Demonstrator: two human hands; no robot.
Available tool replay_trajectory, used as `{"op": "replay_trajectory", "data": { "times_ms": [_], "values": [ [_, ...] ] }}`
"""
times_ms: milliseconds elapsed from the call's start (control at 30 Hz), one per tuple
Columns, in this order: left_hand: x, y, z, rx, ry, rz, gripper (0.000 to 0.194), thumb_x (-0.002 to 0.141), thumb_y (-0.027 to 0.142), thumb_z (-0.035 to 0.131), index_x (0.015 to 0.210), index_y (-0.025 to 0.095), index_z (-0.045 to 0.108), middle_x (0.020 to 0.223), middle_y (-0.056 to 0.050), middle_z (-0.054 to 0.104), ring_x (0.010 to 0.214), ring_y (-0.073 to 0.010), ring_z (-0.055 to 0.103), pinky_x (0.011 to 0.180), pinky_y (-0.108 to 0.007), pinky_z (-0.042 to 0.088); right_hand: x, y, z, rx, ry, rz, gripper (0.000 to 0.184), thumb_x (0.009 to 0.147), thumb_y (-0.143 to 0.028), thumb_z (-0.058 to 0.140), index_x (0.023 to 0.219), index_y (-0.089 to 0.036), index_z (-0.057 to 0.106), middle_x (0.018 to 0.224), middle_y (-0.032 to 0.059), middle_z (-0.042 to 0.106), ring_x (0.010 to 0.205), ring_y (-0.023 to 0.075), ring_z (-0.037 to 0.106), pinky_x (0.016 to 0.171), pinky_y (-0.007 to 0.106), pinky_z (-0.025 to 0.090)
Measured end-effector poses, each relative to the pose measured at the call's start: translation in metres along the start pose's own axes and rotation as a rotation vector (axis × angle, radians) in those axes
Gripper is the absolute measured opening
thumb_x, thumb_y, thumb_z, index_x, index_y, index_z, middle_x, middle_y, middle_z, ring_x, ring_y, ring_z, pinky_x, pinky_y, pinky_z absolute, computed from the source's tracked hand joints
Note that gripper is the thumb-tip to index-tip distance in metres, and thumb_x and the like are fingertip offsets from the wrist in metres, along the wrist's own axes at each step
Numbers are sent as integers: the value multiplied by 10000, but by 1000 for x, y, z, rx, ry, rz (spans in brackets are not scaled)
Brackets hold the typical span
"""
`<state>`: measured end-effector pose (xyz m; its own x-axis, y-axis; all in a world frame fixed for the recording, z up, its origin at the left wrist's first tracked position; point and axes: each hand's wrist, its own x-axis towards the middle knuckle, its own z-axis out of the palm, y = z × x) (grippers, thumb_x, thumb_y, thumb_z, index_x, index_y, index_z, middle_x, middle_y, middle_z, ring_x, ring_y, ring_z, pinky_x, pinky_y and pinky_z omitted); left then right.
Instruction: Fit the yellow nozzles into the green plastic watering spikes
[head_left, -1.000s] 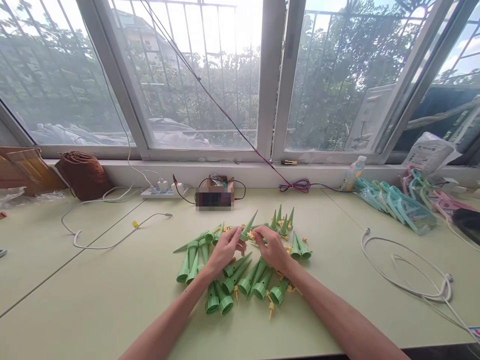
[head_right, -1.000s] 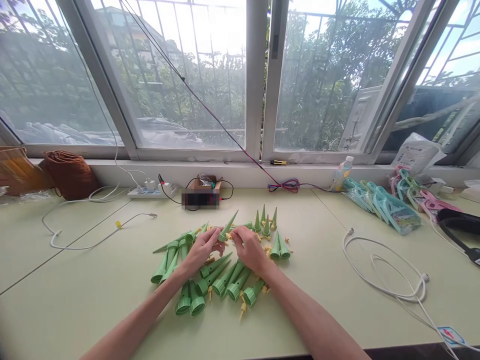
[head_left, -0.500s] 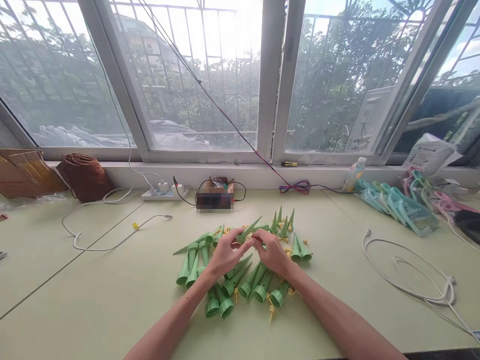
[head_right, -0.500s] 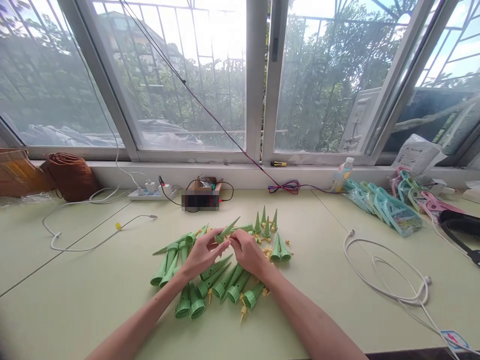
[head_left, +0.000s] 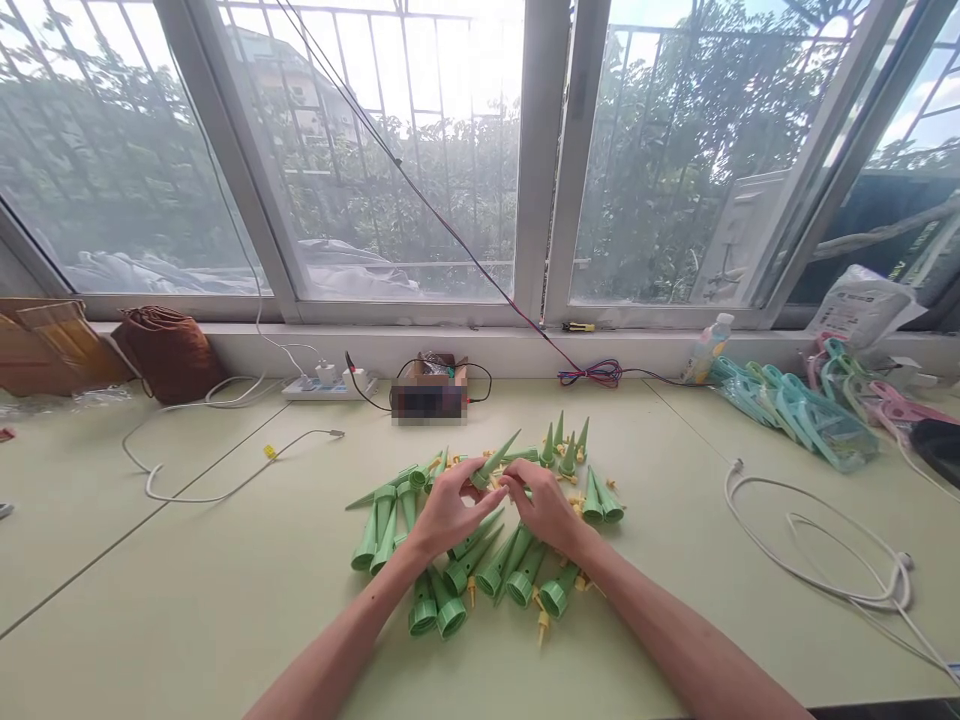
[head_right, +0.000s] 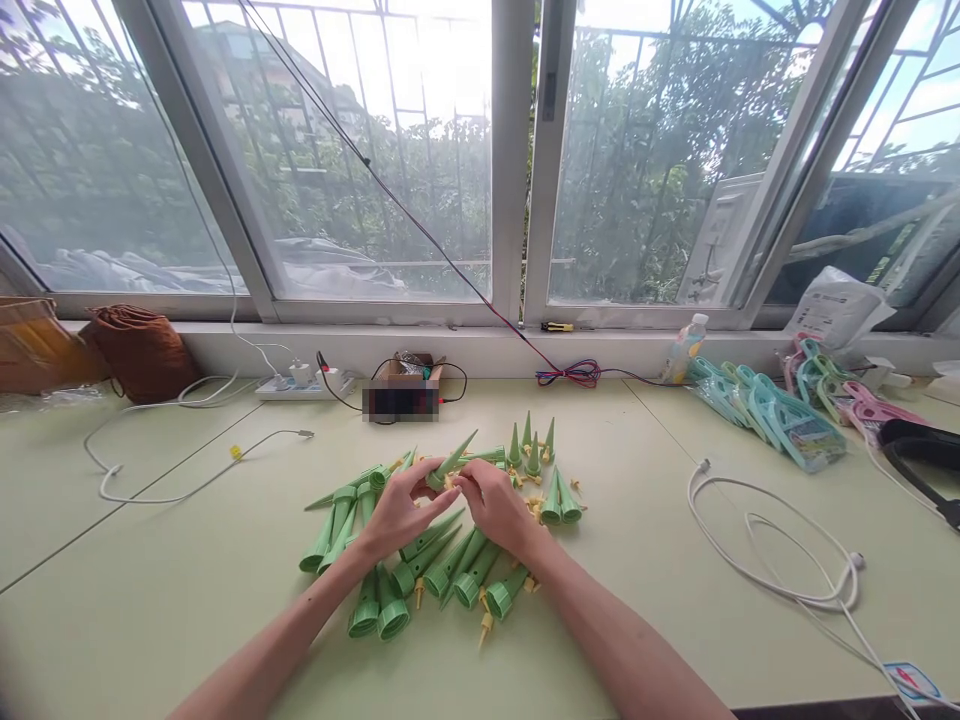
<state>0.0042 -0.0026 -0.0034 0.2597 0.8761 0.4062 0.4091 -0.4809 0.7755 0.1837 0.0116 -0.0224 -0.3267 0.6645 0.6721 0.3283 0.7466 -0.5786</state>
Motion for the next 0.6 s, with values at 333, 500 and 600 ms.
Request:
{"op": "replay_trajectory", "data": {
  "times_ms": [333, 500, 600],
  "values": [
    [0, 5, -1, 36, -4, -40, 383, 795, 399, 689, 1071, 133, 668, 948, -83, 697, 616, -142, 629, 590, -264, 546, -2, 0, 1, 2, -45, -7, 317, 1010, -250, 388, 704, -200, 454, 646, -14, 499, 586, 133, 455, 581, 236, 359],
    [-1, 4, -2, 33, 7, -35, 401, 781, 406, 706, 1075, 135, 669, 866, -63, 711, 595, -142, 617, 575, -250, 519, -1, 0, 1, 3, -54, -9, 332, 1015, -250, 376, 695, -201, 446, 641, -14, 488, 575, 133, 446, 571, 235, 356],
    [-2, 6, -2, 15, 9, -37, 403, 770, 426, 716, 1056, 145, 677, 865, -58, 709, 594, -142, 604, 568, -249, 510, -1, 0, 1, 7, -55, -13, 332, 1014, -241, 376, 695, -199, 459, 634, -17, 493, 563, 128, 444, 563, 231, 356]
  ]
}}
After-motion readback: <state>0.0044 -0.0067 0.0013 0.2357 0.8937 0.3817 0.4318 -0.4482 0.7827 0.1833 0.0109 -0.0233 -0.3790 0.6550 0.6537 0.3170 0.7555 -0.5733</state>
